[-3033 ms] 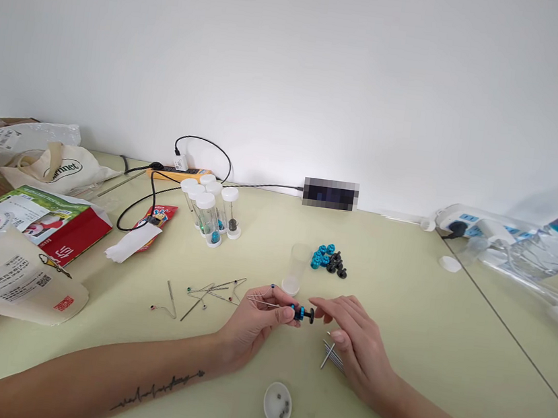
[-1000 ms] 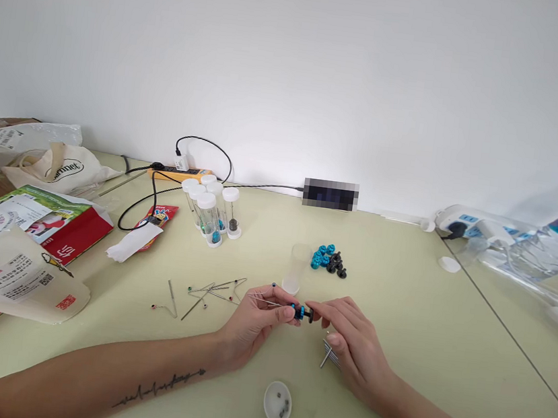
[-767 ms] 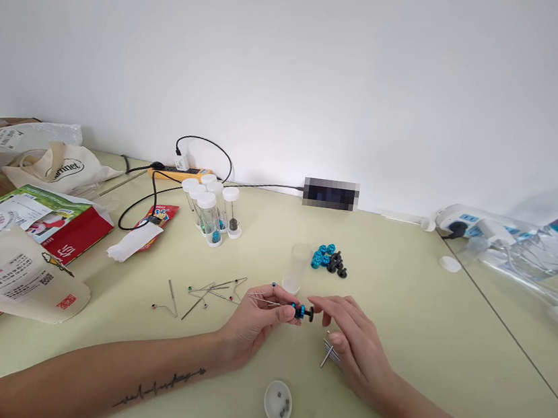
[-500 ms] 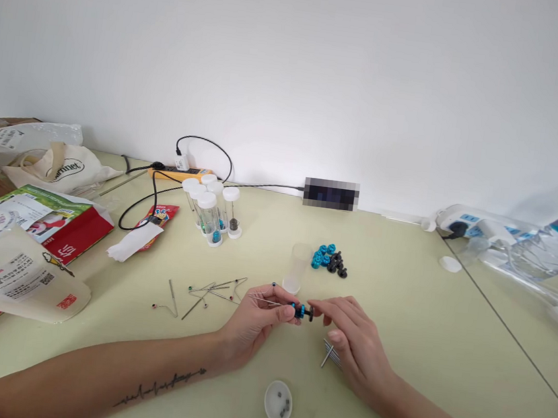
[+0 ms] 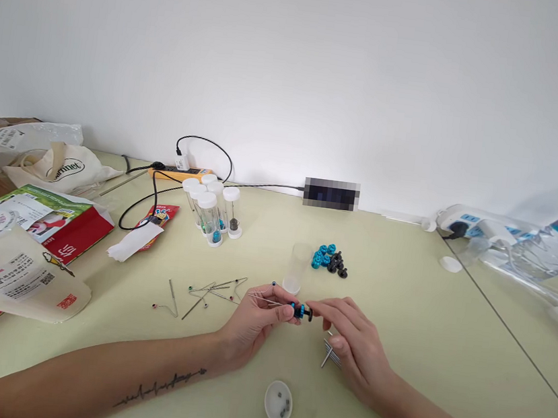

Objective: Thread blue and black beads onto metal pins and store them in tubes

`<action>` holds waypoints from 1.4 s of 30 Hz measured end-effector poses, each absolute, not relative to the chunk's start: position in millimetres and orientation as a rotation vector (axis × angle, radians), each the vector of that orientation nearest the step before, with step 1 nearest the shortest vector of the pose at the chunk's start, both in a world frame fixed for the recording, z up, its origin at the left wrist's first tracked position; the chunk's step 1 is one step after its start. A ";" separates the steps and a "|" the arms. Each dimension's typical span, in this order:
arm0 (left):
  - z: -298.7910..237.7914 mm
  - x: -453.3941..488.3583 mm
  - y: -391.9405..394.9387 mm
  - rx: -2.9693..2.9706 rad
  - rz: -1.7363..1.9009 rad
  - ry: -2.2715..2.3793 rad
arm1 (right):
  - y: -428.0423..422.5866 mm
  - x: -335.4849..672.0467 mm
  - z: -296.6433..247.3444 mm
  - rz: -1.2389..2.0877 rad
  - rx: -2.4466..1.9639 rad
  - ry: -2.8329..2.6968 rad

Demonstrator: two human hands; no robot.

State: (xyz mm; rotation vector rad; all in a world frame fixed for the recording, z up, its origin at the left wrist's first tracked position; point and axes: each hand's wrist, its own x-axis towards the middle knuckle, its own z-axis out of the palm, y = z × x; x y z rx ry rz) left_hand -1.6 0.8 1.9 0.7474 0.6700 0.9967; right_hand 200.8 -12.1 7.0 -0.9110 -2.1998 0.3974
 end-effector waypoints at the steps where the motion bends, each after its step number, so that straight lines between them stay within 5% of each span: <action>1: 2.0 -1.6 0.7 0.746 0.999 0.668 | -11.7 200.8 6.9 0.406 -0.906 -2.221; 42: 1.8 -2.2 0.8 0.698 1.053 0.603 | -13.4 199.6 7.1 0.332 -0.939 -2.227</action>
